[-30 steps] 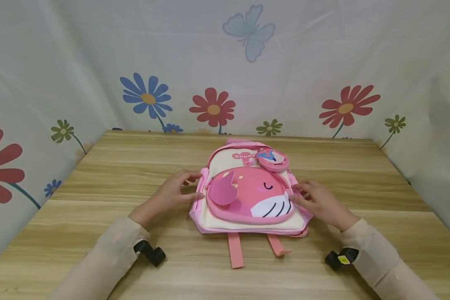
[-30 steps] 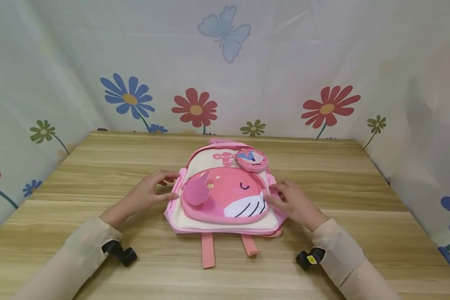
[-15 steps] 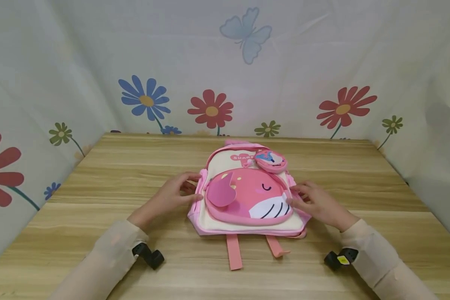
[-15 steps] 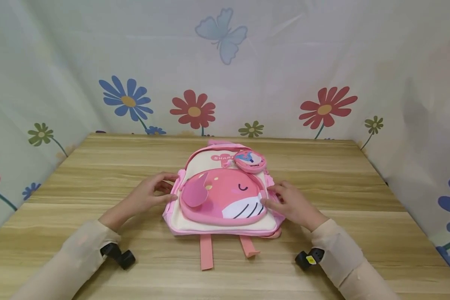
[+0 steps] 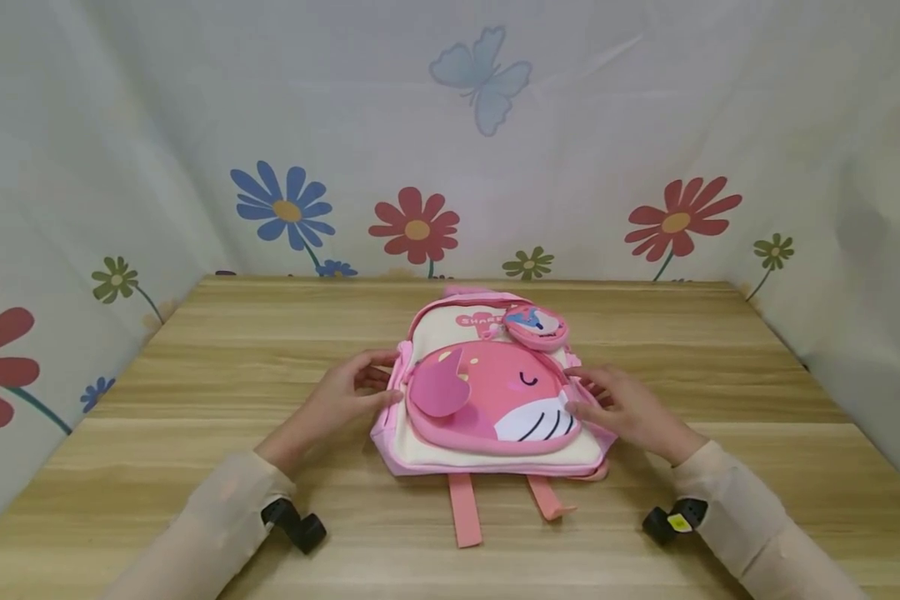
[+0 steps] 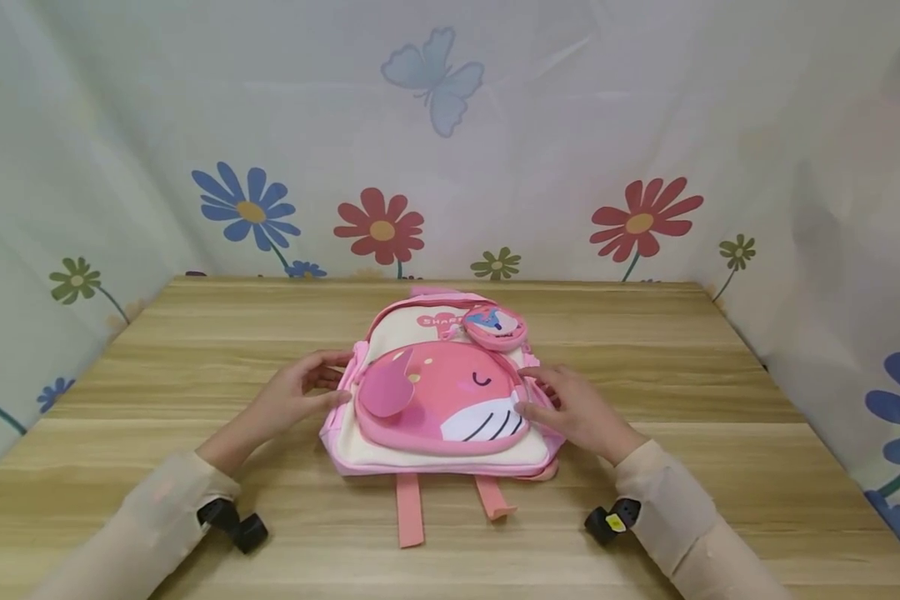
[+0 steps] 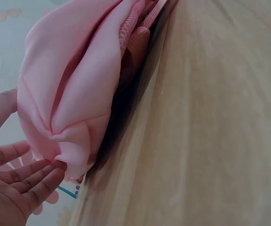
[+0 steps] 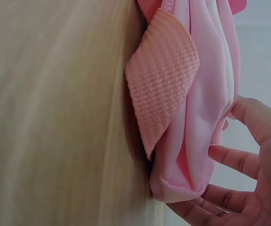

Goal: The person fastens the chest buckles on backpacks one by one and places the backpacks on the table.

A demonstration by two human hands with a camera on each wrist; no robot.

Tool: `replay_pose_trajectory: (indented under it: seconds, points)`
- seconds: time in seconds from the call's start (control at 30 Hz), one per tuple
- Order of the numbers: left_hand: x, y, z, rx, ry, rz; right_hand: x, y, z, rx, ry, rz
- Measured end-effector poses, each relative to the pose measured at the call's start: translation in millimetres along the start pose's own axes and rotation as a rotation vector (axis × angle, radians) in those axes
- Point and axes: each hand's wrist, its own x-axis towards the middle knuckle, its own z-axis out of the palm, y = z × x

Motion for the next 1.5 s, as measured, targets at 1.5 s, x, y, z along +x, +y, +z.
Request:
replay_pose_trajectory:
  seconds: [1.5]
  points:
    - [-8.8,79.0,-19.9,0.12,0.201,0.296,8.4,-7.6,20.2,0.157,0.043,-0.145]
